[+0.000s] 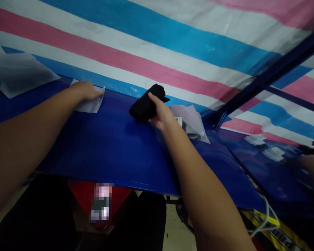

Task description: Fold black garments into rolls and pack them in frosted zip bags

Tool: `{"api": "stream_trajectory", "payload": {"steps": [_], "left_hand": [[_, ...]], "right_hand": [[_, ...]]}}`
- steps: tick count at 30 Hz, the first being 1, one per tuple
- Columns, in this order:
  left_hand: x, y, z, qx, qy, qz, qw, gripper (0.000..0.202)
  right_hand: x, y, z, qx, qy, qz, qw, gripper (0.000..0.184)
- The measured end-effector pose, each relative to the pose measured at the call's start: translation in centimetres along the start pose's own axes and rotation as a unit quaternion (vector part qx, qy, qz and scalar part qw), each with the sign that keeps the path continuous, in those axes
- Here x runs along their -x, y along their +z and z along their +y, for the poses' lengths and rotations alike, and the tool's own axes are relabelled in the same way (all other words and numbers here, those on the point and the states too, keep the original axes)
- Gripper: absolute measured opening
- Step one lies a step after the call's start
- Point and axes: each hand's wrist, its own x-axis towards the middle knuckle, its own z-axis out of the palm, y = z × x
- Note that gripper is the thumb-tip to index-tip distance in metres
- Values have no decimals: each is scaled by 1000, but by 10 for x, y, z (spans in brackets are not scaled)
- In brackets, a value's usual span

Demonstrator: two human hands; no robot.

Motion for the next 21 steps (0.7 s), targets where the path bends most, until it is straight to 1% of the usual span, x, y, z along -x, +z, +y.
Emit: {"api": "stream_trajectory", "payload": {"steps": [1, 2, 3, 6, 7, 9, 10, 12, 13, 15, 17, 19, 21], "left_hand": [[0, 2, 7, -39, -54, 22, 998, 90], [1, 4, 16, -73, -86, 25, 993, 85], [5, 6, 27, -90, -78, 22, 993, 78], [22, 12, 66, -91, -9, 9, 996, 54], [29, 14, 78, -87, 10, 11, 996, 48], [42, 21, 101, -45, 77, -7, 996, 41], [47, 25, 110, -24, 105, -17, 994, 37], [53, 33, 124, 17, 152, -39, 988, 28], [54, 37, 127, 35, 171, -43, 984, 27], [53, 41, 128, 68, 180, -52, 980, 25], [50, 43, 124, 114, 152, -68, 979, 24], [48, 42, 119, 165, 120, -92, 975, 25], [47, 41, 116, 199, 116, -105, 967, 27]], "right_hand": [[0, 0, 0, 13, -6, -6, 1000, 76], [1, 1, -1, 23, -10, -11, 1000, 77], [2, 2, -1, 30, -12, -17, 999, 77], [6, 6, -4, 39, -22, -28, 999, 79], [8, 9, -6, 44, -28, -38, 998, 80], [12, 14, -9, 46, -38, -63, 996, 80], [14, 17, -10, 39, -35, -76, 996, 79], [18, 20, -13, 13, -6, -102, 995, 77], [20, 20, -13, -2, 17, -112, 994, 76], [21, 20, -13, -24, 64, -118, 991, 73], [22, 18, -11, -28, 90, -109, 990, 70], [23, 17, -9, -19, 102, -97, 990, 66], [24, 17, -9, -12, 113, -98, 989, 59]]}}
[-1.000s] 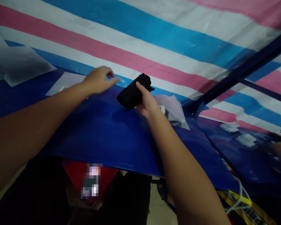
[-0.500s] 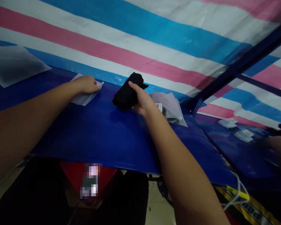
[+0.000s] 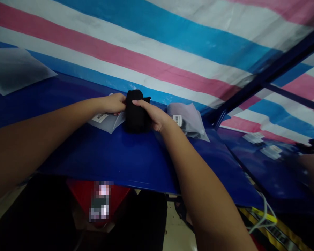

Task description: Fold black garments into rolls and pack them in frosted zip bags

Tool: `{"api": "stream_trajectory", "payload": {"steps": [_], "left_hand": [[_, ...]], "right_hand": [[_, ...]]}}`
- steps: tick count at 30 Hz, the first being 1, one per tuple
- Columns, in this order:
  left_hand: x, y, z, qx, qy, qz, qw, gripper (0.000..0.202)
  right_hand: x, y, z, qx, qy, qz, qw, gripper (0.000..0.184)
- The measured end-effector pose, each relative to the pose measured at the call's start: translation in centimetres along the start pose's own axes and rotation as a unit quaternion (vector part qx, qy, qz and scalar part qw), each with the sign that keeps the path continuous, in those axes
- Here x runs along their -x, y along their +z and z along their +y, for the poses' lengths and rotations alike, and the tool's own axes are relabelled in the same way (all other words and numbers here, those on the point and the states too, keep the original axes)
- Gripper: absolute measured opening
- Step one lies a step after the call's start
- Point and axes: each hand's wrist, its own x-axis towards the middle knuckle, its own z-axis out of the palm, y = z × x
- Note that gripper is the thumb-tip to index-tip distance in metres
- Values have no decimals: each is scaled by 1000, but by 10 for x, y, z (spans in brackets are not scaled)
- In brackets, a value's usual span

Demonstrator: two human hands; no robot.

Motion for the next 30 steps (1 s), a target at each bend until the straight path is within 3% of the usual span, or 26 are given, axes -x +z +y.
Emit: {"api": "stream_trajectory", "payload": {"steps": [5, 11, 14, 17, 20, 27, 30], "left_hand": [[1, 1, 0, 77, 13, 31, 996, 37], [-3, 4, -1, 140, -24, 74, 987, 9], [-7, 7, -2, 166, -32, 112, 979, 6], [-10, 10, 0, 184, -19, 139, 973, 5], [-10, 10, 2, 191, 9, 163, 968, 6], [-9, 6, -5, 203, 14, 78, 976, 11], [-9, 6, -9, 185, 43, 37, 981, 15]], "right_hand": [[7, 1, -5, 18, 54, 23, 998, 44], [12, -3, -10, 44, 91, 49, 994, 41], [15, -2, -13, 57, 110, 47, 991, 38], [20, 1, -16, 74, 91, 45, 992, 44], [24, 4, -19, 108, 29, 55, 992, 60], [30, 4, -24, 151, -62, 36, 986, 79], [31, 3, -25, 130, -40, 25, 990, 73]]}}
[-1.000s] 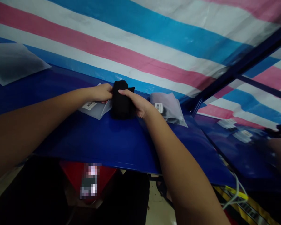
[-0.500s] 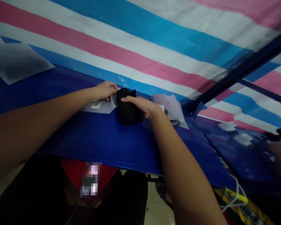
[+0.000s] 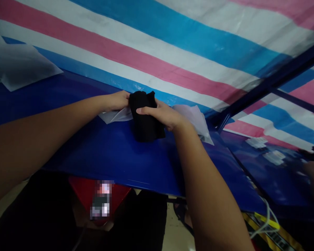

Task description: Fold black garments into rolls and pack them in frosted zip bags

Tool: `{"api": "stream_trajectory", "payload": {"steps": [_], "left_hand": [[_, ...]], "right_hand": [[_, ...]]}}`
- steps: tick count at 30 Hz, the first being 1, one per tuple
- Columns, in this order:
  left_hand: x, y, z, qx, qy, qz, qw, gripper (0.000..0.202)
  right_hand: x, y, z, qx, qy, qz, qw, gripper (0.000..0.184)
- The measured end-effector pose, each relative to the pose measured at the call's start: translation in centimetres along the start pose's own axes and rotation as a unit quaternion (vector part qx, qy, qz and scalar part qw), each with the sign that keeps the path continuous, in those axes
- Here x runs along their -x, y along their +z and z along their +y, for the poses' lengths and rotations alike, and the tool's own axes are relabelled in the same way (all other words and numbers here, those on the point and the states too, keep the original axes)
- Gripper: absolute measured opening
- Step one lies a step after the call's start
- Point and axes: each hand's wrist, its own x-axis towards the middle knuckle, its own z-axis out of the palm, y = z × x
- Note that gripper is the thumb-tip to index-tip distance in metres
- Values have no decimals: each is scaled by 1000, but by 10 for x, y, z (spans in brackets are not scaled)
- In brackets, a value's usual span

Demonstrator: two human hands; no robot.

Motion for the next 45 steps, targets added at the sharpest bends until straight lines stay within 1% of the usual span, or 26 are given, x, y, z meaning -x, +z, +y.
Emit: {"api": "stream_trajectory", "payload": {"steps": [2, 4, 5, 7, 10, 12, 14, 16, 18, 20, 22, 24, 27, 29, 30, 32, 35, 38, 40, 42, 44, 45], "left_hand": [[1, 0, -1, 13, 18, -24, 999, 21], [1, -1, -2, 19, 28, -32, 999, 25], [0, -1, -2, 13, 27, -24, 999, 26], [-1, -3, -1, -14, 26, 10, 1000, 26], [-1, -3, 7, -74, 40, 62, 995, 23], [0, 0, 17, -132, 78, 78, 985, 22], [4, 4, 27, -189, 133, 90, 969, 23], [9, 9, 36, -221, 178, 99, 954, 25], [13, 14, 42, -235, 199, 104, 946, 27], [16, 18, 44, -242, 209, 100, 942, 29], [18, 21, 46, -247, 214, 95, 940, 31], [18, 24, 47, -245, 223, 91, 939, 30], [19, 29, 50, -241, 246, 81, 935, 29], [21, 32, 52, -242, 260, 69, 932, 29], [22, 33, 53, -243, 263, 65, 931, 28], [24, 32, 53, -243, 255, 62, 934, 29], [25, 27, 49, -238, 222, 71, 943, 35], [23, 21, 46, -251, 199, 87, 943, 40], [23, 19, 45, -275, 177, 98, 940, 35], [24, 19, 45, -321, 123, 82, 936, 25], [25, 19, 46, -369, 36, 37, 928, 13], [26, 19, 45, -385, 2, 17, 923, 12]], "right_hand": [[-2, -1, 1, -9, 39, -8, 999, 67], [-4, -2, 4, -18, 79, -16, 997, 60], [-5, -3, 5, -21, 98, -22, 995, 56], [-5, -3, 6, -19, 132, -29, 991, 50], [-5, -3, 6, -6, 153, -26, 988, 49], [-4, -2, 5, -2, 149, -30, 988, 54], [-3, -2, 4, 6, 144, -35, 989, 61], [-2, -2, 3, 20, 140, -35, 989, 70], [-2, -2, 3, 39, 133, -22, 990, 82], [-2, -2, 4, 51, 118, -11, 992, 86], [-3, -1, 6, 39, 93, -10, 995, 77], [-4, -1, 8, 24, 64, -19, 998, 63], [-6, 0, 9, 55, 23, -24, 998, 45], [-6, 0, 10, 80, -2, -24, 996, 38], [-7, -1, 10, 81, -8, -24, 996, 38], [-8, -2, 12, 56, -8, -24, 998, 44], [-12, -3, 15, 3, 15, -17, 1000, 53], [-17, -5, 20, -22, 33, 8, 999, 48], [-20, -7, 23, -28, 41, 26, 998, 47], [-22, -9, 24, -36, 51, 47, 997, 49], [-24, -12, 25, -46, 54, 78, 994, 49], [-24, -13, 25, -50, 52, 92, 993, 48]]}}
